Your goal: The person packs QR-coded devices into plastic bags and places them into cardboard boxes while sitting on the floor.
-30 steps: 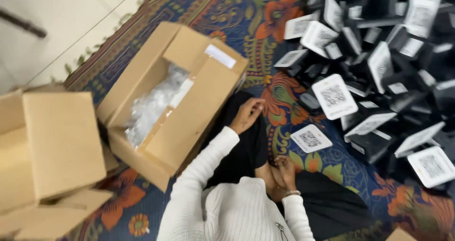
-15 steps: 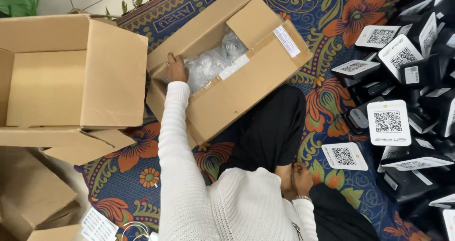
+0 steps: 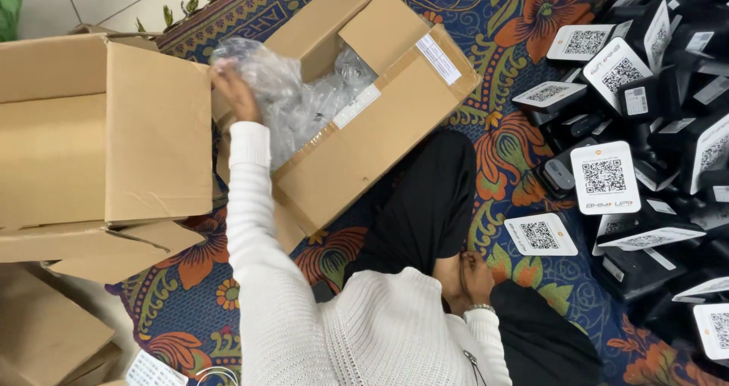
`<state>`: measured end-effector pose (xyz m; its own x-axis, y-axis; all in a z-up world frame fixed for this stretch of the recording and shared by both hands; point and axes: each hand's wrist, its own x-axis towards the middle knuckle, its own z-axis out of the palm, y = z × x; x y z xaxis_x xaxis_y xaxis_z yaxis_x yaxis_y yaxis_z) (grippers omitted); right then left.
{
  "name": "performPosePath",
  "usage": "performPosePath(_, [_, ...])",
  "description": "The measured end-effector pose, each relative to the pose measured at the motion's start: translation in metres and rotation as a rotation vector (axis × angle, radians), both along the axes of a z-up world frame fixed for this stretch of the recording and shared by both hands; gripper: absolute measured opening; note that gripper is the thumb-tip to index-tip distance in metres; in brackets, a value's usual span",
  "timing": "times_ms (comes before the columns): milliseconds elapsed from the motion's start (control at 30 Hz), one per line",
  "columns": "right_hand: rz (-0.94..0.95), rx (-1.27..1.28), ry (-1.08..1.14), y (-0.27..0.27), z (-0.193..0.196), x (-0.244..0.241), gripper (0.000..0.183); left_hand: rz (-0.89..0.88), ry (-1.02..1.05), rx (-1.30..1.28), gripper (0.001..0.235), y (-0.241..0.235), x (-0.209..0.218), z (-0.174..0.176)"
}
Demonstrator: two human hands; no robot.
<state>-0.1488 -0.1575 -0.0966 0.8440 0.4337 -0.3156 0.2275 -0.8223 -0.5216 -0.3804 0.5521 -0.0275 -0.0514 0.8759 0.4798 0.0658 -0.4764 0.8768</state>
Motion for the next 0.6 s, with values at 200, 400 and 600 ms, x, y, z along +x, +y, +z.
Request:
performPosePath(200, [-0.008,-0.018,0.002,-0.001,-0.007,0.002,0.028,-0.321,-1.052,-0.796,0.037,0.004,0.001,0.073])
performPosePath(400, [-0.069,0.449,0.232,-0.024,-0.094,0.039,0.023,-0.776,-0.854,-0.718,0.041,-0.063,0.071,0.111])
performPosePath(600, [-0.141,0.808,0.389,0.006,0.065,0.042,0.036,-0.961,-0.663,-0.863,0.03,-0.22,0.199,0.164])
